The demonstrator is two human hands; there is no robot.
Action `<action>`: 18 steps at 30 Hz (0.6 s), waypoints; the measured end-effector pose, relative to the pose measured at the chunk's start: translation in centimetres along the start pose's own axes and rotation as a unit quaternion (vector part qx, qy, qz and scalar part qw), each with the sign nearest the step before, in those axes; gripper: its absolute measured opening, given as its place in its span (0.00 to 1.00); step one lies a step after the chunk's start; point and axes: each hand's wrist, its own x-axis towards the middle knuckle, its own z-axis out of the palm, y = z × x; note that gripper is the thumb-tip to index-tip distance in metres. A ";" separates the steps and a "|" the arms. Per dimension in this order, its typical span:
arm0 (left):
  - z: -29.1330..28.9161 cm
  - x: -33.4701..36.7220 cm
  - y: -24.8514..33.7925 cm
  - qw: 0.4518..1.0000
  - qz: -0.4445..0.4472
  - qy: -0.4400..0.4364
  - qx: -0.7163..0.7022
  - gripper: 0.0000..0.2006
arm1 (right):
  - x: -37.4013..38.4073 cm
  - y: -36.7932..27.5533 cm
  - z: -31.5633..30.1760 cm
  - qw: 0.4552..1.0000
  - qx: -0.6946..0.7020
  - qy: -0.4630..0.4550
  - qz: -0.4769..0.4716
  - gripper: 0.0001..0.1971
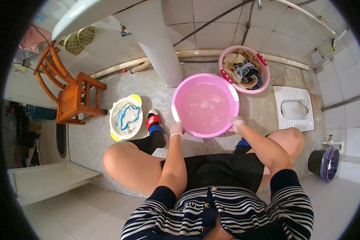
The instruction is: The person washes several items of clothing by hand in a pink basin of soapy water, scrubbing, wringing, and moving them into a second basin.
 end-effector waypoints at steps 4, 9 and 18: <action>-0.3 1.1 1.7 0.979 0.038 0.022 -0.198 0.19 | -3.3 -2.9 0.8 0.998 0.050 -0.003 -0.030 0.18; -0.5 1.3 2.3 0.943 0.062 0.018 -0.326 0.15 | -5.3 -5.3 1.5 0.996 0.060 -0.035 -0.052 0.18; 0.5 -1.9 5.9 0.933 0.092 0.055 -0.343 0.18 | -7.5 -7.6 2.4 0.972 0.176 -0.139 -0.068 0.24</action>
